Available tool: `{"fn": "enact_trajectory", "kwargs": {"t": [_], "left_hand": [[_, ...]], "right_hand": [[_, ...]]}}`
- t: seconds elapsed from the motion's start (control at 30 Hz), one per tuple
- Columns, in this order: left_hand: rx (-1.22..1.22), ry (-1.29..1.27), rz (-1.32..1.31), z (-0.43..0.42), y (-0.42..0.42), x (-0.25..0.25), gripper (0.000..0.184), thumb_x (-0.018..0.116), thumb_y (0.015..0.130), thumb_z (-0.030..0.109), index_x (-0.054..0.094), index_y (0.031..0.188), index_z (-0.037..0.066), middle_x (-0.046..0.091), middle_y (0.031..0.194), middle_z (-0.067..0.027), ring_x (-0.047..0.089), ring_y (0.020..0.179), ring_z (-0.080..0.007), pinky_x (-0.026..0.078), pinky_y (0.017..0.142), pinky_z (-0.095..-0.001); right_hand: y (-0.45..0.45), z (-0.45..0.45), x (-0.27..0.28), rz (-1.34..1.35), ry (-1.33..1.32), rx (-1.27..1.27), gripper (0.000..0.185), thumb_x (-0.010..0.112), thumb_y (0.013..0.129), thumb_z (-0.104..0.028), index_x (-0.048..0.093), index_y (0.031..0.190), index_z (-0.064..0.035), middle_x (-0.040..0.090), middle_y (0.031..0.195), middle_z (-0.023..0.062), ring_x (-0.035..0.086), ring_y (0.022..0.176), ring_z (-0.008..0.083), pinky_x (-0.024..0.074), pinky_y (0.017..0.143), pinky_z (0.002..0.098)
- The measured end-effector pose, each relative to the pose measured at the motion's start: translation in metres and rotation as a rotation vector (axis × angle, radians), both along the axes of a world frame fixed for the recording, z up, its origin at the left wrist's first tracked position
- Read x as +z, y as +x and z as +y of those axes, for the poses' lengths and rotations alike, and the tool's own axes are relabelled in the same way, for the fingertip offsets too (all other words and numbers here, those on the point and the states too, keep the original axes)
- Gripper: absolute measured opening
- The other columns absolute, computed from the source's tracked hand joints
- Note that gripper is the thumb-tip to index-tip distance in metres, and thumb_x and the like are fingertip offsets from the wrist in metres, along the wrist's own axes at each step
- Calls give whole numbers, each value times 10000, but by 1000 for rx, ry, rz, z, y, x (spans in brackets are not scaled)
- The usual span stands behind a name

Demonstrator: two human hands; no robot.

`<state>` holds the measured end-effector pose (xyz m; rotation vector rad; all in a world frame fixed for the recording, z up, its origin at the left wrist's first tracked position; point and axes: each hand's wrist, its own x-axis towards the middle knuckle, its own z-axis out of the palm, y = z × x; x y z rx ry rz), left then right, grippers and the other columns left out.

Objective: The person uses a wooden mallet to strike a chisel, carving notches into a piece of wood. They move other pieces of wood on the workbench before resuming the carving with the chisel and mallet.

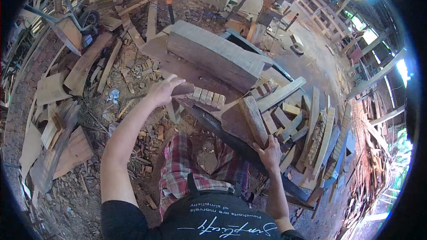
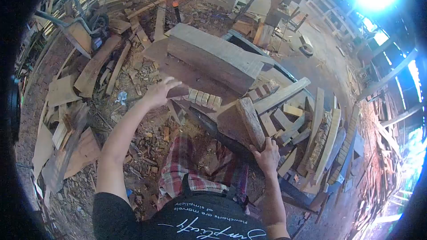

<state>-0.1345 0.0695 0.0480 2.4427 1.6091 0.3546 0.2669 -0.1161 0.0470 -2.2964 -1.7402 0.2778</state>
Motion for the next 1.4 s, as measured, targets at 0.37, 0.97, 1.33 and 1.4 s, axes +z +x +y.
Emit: {"fn": "enact_trajectory", "kwargs": {"t": [0.37,0.97,1.33,1.4], "left_hand": [[-191,-77,177,40,23,8,499,710,783,160,585,1248,288,589,1199,-48,619,1065,-281,512,875,-426],[-139,-85,-295,14,113,-17,521,729,791,276,572,1263,123,613,1152,-155,621,1035,-353,481,944,-447],[-229,-74,-220,-12,117,-1,393,724,769,298,624,1103,117,641,1016,-96,638,980,-314,506,848,-438],[-231,125,-385,-27,124,15,276,721,712,236,593,915,101,599,848,-74,640,852,-313,505,722,-433]], "right_hand": [[0,0,-1,-6,-2,-14,586,766,725,-452,532,1062,-34,547,977,167,553,977,382,457,795,483],[42,-12,20,1081,99,11,366,706,784,-160,573,1099,-30,588,808,12,561,648,86,456,595,265],[0,-23,57,1322,166,147,463,702,782,-234,484,1121,-6,618,888,117,633,656,205,528,570,336],[-1,-25,58,1325,217,102,500,723,748,-254,478,1104,0,615,853,121,626,643,202,525,559,333]]}}
